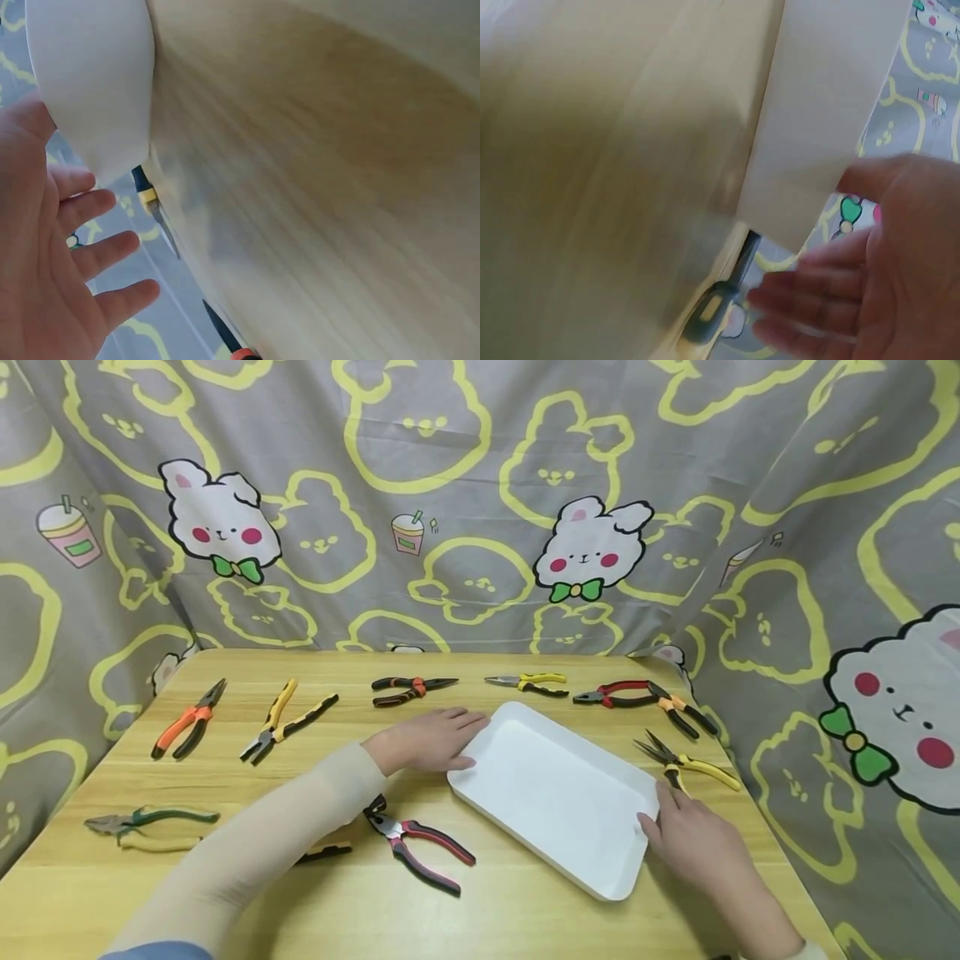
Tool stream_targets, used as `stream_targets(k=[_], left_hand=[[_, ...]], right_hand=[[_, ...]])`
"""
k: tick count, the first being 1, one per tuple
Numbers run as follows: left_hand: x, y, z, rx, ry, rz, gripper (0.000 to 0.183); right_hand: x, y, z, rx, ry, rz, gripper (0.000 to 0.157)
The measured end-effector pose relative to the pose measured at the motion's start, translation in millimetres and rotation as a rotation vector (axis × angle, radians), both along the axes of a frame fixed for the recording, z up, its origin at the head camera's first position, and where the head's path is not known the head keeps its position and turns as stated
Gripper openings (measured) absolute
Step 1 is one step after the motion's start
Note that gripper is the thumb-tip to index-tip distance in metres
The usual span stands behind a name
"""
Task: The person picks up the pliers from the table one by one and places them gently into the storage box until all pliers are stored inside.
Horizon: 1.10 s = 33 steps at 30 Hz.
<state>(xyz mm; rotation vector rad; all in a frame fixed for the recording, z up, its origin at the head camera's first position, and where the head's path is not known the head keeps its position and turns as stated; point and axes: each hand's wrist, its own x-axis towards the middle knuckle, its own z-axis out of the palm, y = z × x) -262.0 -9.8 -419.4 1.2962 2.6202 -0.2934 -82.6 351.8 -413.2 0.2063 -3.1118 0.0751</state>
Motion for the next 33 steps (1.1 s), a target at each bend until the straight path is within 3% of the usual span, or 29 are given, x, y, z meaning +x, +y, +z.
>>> stream_targets(k=[6,13,23,33], left_hand=[[4.2,-9,0.3,-0.004,0.035,0.026,0.076],[8.6,-20,1.0,-0.036,0.058,0.032,0.077],[13.3,-41,8.7,-0.044,0.024,0.09,0.078],[19.6,-68,11.6,-0.05,0.019,0.178,0.081]], right_hand=[[-3.8,-6,0.8,0.005,0.012,-0.017,0.062],[-12.4,-12,2.3,0.0,-0.007,-0.004,0.036],[-35.2,-23,2.1,0.024,-0.009,0.049,0.029],[-62.9,-43,-1.6,-0.015,0.006,0.091,0.025]])
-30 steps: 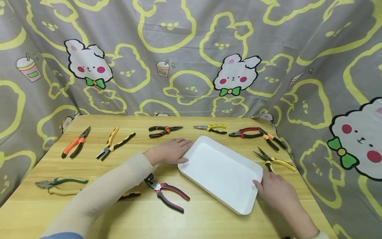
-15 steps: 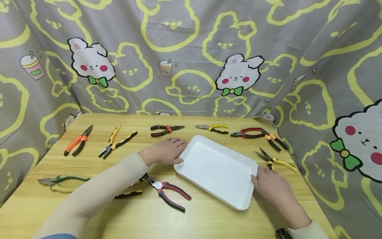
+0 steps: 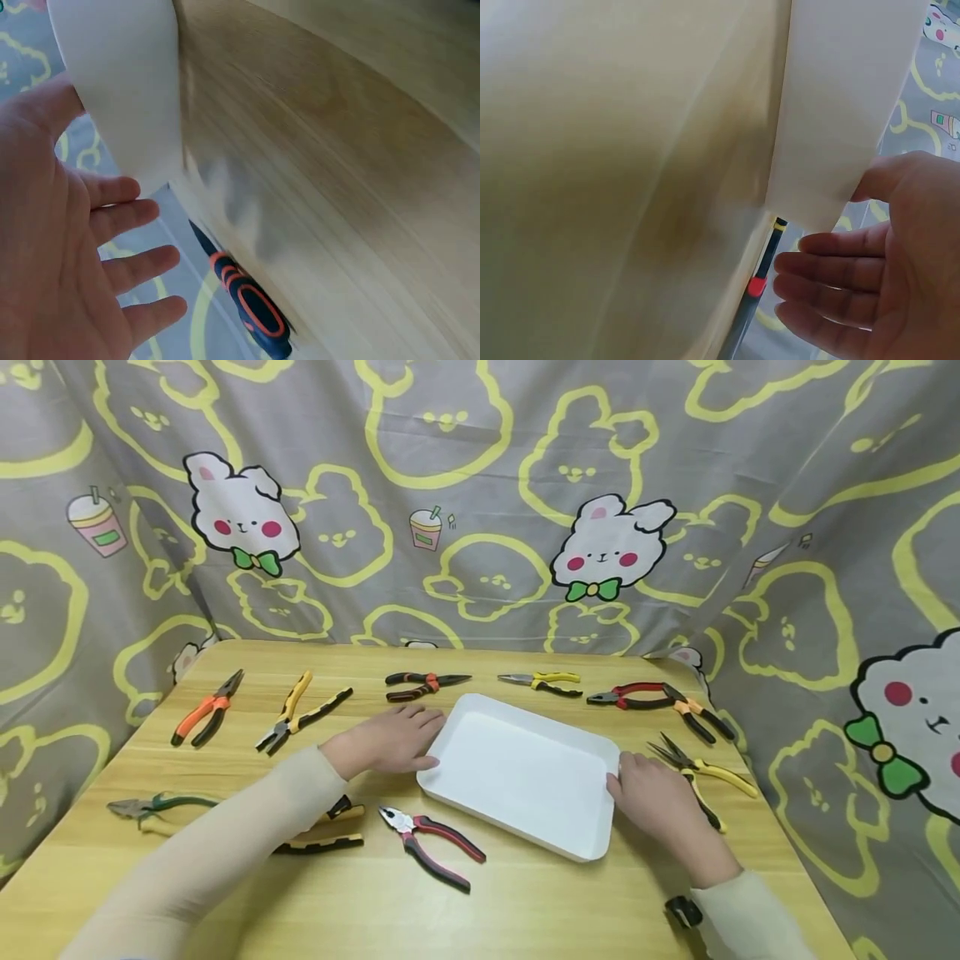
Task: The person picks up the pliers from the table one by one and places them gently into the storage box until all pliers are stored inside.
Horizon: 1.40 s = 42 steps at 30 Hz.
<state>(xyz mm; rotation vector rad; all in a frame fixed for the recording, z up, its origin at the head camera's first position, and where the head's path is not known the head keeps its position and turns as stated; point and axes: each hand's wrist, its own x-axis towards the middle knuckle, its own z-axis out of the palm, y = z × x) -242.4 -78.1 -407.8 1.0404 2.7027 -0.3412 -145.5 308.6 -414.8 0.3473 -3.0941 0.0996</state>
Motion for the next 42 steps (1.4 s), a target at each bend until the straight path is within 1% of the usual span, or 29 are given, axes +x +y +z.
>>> stream_targets(k=[3,7,10,14,18,22,25,30,36,42], left_hand=[[2.6,-8,0.6,0.0,0.002,0.023,0.082],[7.2,-18,2.5,0.021,-0.004,0.05,0.083],[11.6,-27,3.3,0.047,-0.011,0.064,0.082],[16.7,-36,4.0,0.079,-0.019,0.074,0.08],[19.9,-44,4.9,0.092,-0.023,0.086,0.08],[23.8,-51,5.2,0.103,-0.029,0.096,0.08],[26.7,-55,4.8,0.116,-0.036,0.1,0.08],[29.3,-63,2.2,0.126,-0.025,0.086,0.079],[31.1,-72,-0.3,0.158,-0.023,0.108,0.078],[31.8,-78,1.1,0.168,-0.034,0.127,0.08]], right_hand=[[-8.3,-5,-2.9,0.011,0.01,0.011,0.028],[-15.6,-12,-2.8,0.02,0.026,0.03,0.042],[-15.9,-17,0.4,0.025,0.022,0.033,0.052],[-10.5,-25,3.8,0.026,0.013,0.041,0.058],[-7.0,-33,2.8,0.011,0.017,0.071,0.056],[-9.6,-39,0.1,0.026,0.045,0.105,0.049],[-12.9,-41,-1.4,0.022,0.056,0.121,0.044],[-19.5,-43,-6.7,0.022,0.056,0.137,0.042],[-28.4,-46,-10.5,0.013,0.045,0.166,0.041],[-38.5,-49,-12.9,0.006,0.023,0.167,0.043]])
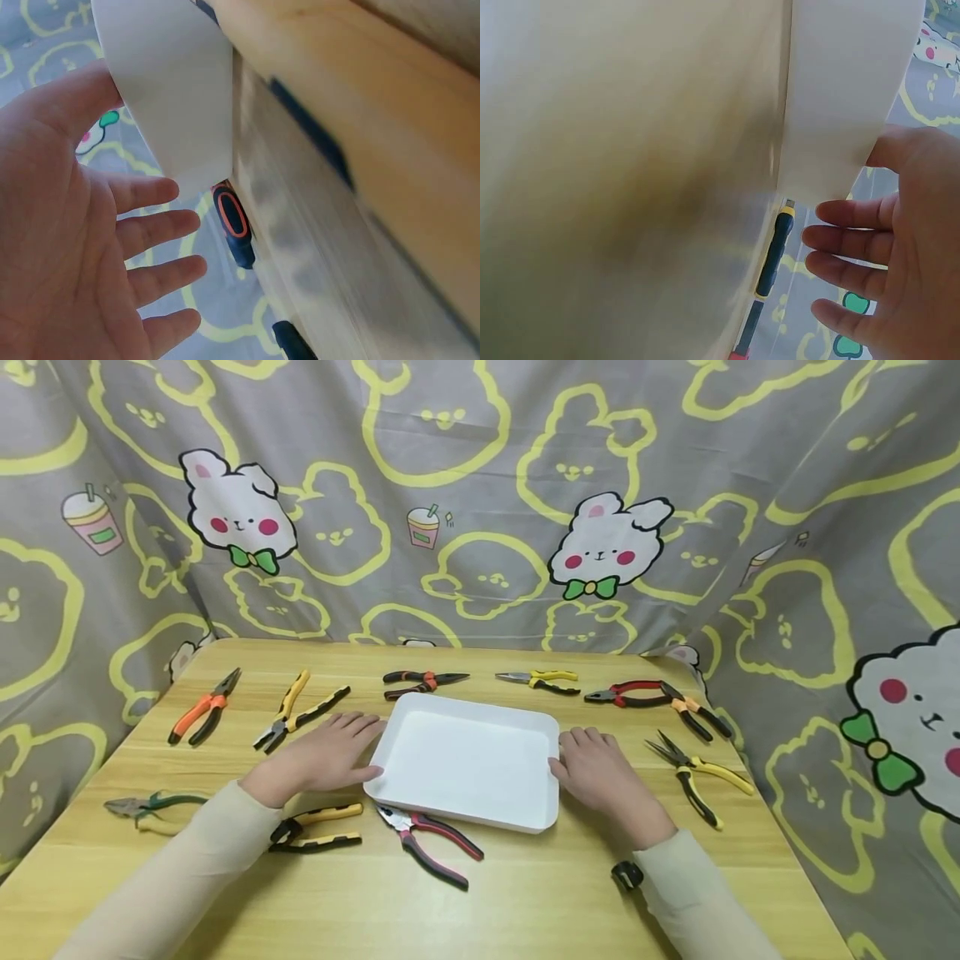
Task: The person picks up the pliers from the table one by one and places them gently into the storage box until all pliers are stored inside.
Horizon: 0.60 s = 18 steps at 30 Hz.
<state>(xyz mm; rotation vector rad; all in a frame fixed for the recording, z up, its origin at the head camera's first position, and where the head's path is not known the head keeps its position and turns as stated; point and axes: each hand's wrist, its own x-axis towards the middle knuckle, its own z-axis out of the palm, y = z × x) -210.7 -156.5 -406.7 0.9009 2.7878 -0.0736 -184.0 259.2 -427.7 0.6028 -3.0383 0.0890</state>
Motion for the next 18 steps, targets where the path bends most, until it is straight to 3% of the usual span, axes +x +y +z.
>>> stream_targets(k=[18], left_hand=[[12.5,-22,5.7,0.094,-0.031,0.131,0.073]], right_hand=[[-34.4,-28,-0.2,-0.106,-0.119,0.01,0.052]])
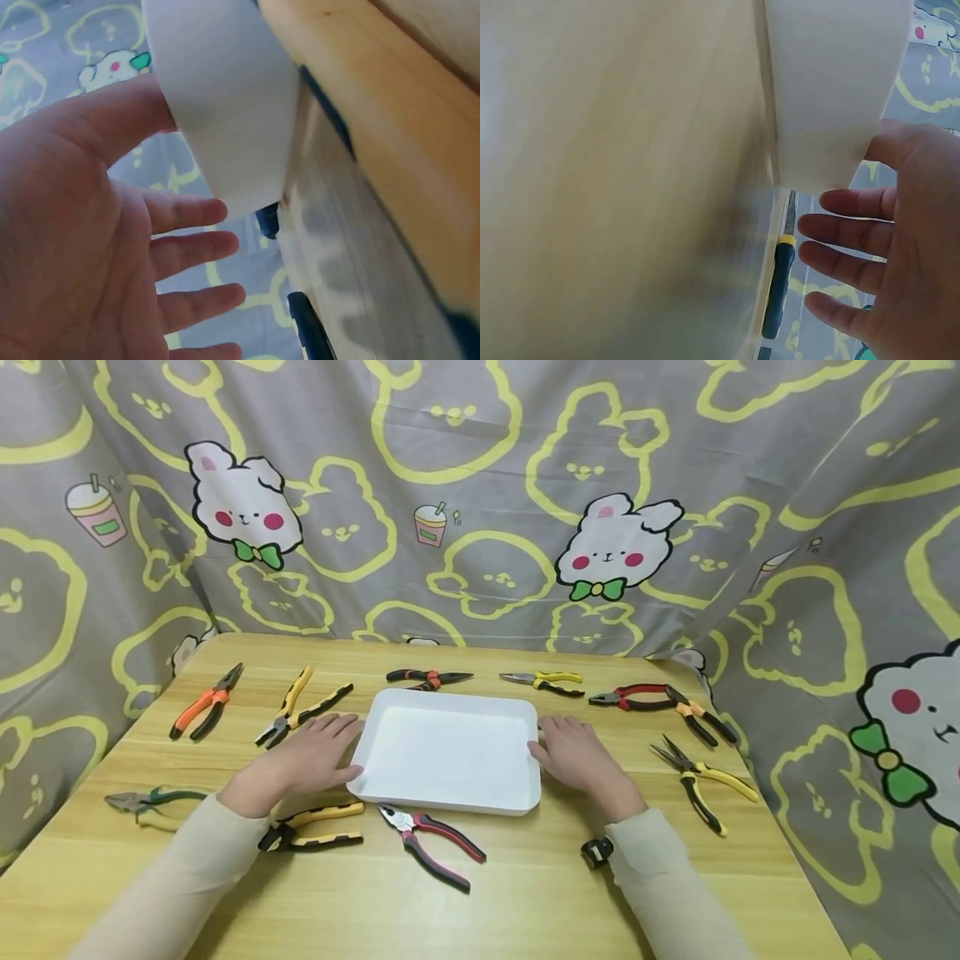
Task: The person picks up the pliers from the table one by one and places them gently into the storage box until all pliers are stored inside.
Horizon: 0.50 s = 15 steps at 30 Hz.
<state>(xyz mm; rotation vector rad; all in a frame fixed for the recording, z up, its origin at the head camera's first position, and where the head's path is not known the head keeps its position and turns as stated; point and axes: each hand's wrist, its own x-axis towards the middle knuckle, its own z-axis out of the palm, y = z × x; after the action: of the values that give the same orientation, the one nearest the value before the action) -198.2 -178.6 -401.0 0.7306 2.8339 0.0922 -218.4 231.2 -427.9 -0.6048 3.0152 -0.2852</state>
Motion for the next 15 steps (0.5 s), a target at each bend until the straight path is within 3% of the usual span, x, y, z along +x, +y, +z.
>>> stream_targets(k=[5,9,15], left_hand=[[3.1,-0.3,1.0,0.029,0.004,0.027,0.071],[4.6,1.1,0.1,0.046,-0.002,0.034,0.07],[2.7,-4.2,-1.5,0.036,0.017,0.02,0.072]], right_hand=[[1.9,-3.8,2.0,-0.057,-0.075,-0.035,0.057],[6.0,-4.6,3.4,-0.082,-0.118,-0.043,0.051],[6.4,-4.1,1.6,-0.047,-0.044,0.017,0.043]])
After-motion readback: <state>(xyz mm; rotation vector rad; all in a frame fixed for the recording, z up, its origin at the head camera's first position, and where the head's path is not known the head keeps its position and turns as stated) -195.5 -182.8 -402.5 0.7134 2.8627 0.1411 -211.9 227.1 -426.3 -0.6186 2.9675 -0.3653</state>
